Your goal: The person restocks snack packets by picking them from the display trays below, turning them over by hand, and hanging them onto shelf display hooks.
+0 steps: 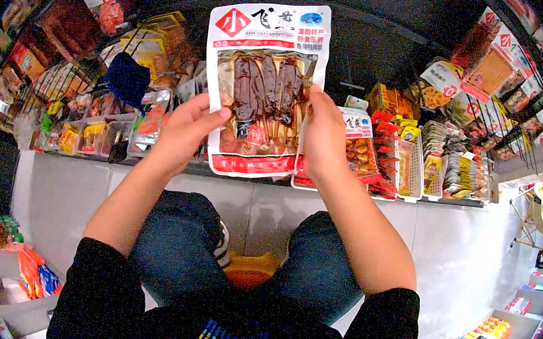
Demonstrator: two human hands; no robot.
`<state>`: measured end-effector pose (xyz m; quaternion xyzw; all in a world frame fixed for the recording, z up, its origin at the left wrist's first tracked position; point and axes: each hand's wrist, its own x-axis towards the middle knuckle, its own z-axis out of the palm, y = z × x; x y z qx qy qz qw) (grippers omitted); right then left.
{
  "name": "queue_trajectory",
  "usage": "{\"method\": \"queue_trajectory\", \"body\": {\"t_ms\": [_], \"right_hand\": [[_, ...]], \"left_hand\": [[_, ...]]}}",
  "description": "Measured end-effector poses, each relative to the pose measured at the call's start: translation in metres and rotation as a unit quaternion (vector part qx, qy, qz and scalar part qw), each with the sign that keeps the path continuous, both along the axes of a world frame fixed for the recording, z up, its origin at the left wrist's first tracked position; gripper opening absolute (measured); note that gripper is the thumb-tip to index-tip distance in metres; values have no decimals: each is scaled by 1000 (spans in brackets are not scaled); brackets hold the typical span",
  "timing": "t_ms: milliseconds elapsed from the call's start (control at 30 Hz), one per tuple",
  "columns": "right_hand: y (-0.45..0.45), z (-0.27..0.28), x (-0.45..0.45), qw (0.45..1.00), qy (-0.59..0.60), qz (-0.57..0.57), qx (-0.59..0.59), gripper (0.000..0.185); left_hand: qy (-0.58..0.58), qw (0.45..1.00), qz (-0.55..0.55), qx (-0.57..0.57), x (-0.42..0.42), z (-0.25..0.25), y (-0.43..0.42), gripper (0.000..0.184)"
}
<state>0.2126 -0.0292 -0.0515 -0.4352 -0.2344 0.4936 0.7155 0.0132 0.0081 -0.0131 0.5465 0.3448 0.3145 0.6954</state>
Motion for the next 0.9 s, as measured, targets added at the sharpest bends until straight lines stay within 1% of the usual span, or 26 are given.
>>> {"method": "queue_trajectory", "body": {"t_ms": [33,100,267,367,500,567,767,900], "right_hand": [[-1,1,-1,1000,16,16,3,34],[-2,2,-2,1000,25,11,1,33],[-2,-4,-2,999,39,12,-3,31],[-6,4,-6,998,58,19,-16,30],[-8,6,-8,998,55,25,-10,30],[-8,6,-8,999,28,7,-15,30],[-9,6,-9,997,72,30,-16,31],[-6,-1,-5,998,48,37,3,32]], "left_hand": [[-13,1000,-6,7,0,-2,0,24],[-25,1000,-12,14,0,-5,-1,23],[-11,1000,-4,14,0,-8,-3,24],[2,1000,5,16,-1,-6,-4,24],[-7,1000,1,22,-2,-9,-3,24],[-9,1000,-7,28,-2,-9,-4,24],[2,1000,-3,24,-3,-8,-4,24],[-25,999,-21,9,-2,-6,-5,20]]}}
